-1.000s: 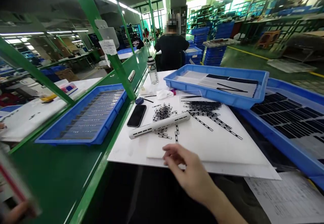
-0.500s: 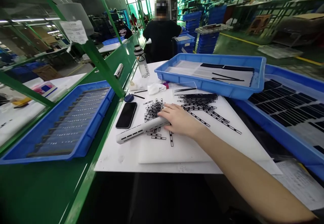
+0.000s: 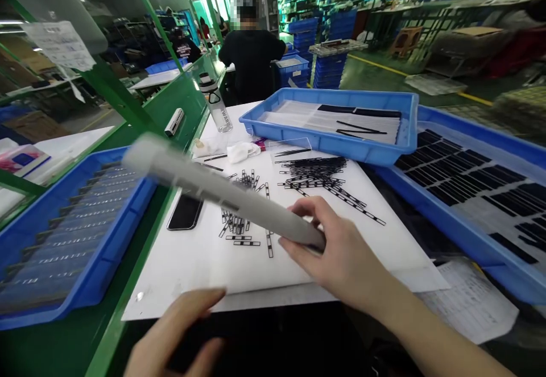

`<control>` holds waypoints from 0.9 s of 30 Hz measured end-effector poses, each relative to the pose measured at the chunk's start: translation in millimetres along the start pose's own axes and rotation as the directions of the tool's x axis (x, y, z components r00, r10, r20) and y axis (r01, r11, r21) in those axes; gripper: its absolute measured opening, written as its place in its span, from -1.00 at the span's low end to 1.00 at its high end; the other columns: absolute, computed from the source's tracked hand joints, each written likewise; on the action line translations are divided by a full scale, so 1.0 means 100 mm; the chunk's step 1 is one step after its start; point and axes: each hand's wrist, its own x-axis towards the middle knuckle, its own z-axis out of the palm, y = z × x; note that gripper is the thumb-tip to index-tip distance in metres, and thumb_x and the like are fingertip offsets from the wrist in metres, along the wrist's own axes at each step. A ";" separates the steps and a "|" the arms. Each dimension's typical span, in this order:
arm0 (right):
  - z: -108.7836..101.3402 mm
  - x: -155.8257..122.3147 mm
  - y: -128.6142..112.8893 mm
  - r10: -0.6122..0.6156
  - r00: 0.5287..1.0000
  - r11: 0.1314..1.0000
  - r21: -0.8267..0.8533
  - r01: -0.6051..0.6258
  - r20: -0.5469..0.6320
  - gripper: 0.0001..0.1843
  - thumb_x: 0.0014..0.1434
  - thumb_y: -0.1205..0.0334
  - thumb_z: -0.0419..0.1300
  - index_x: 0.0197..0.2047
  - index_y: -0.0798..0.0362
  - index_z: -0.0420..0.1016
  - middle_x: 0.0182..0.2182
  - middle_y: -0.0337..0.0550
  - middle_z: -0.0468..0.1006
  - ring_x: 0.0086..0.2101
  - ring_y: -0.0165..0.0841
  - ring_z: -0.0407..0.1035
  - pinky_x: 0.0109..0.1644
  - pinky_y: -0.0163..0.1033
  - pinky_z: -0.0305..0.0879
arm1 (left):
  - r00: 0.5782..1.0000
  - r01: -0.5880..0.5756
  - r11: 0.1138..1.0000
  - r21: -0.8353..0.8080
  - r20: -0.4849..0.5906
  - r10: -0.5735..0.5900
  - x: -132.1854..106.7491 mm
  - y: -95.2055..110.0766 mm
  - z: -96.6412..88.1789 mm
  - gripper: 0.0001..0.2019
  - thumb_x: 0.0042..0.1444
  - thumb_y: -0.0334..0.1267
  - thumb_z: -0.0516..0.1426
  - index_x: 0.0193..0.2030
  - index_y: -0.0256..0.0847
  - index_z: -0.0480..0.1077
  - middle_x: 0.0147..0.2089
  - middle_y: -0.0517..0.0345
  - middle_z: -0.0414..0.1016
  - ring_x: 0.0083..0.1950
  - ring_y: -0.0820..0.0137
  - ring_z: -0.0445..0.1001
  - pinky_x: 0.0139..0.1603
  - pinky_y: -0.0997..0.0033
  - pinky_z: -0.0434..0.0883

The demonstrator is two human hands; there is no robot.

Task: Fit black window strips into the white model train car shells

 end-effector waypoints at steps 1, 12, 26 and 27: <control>0.01 -0.09 -0.02 0.144 0.988 0.979 0.141 -0.151 0.057 -0.60 0.31 0.04 0.38 0.12 -0.08 0.38 -0.09 -0.09 0.68 -0.11 -0.14 0.63 -0.10 -0.10 0.61 | 0.995 -0.071 0.997 0.003 0.073 0.071 0.16 0.10 0.17 -0.52 0.31 -0.28 0.26 0.35 -0.22 0.38 0.28 -0.17 0.59 0.27 0.15 0.62 0.29 0.35 0.56; 0.18 -0.57 -0.16 0.456 0.889 0.470 0.835 -0.288 0.050 -0.34 0.36 -0.04 0.35 0.42 -0.44 0.22 0.23 -0.24 0.51 0.21 -0.26 0.44 0.33 -0.07 0.41 | 0.949 -0.166 0.876 -0.452 0.168 0.267 0.87 0.40 0.84 -0.16 0.28 -0.58 0.13 0.61 0.06 0.00 0.56 -0.34 0.22 0.44 -0.10 0.45 0.22 0.03 0.63; 0.60 0.02 0.16 0.010 0.979 0.947 -0.316 0.056 0.203 -0.63 0.31 0.15 0.38 0.13 0.14 0.61 -0.10 0.06 0.68 -0.07 -0.01 0.55 -0.03 0.15 0.60 | 0.857 0.487 0.020 -0.873 0.474 -0.200 1.05 -0.74 0.18 -0.43 0.45 -0.09 0.16 0.53 0.07 0.16 -0.07 -0.07 0.75 -0.10 0.01 0.77 -0.59 0.49 0.63; 0.64 0.03 0.16 0.008 0.983 0.942 -0.332 0.054 0.183 -0.73 0.33 0.20 0.35 0.05 0.12 0.64 -0.13 0.04 0.69 -0.09 -0.03 0.56 -0.05 0.13 0.60 | 0.853 0.499 0.013 -0.867 0.488 -0.184 1.04 -0.74 0.20 -0.38 0.44 -0.09 0.18 0.56 0.10 0.11 -0.02 -0.07 0.74 -0.12 0.03 0.77 -0.60 0.49 0.63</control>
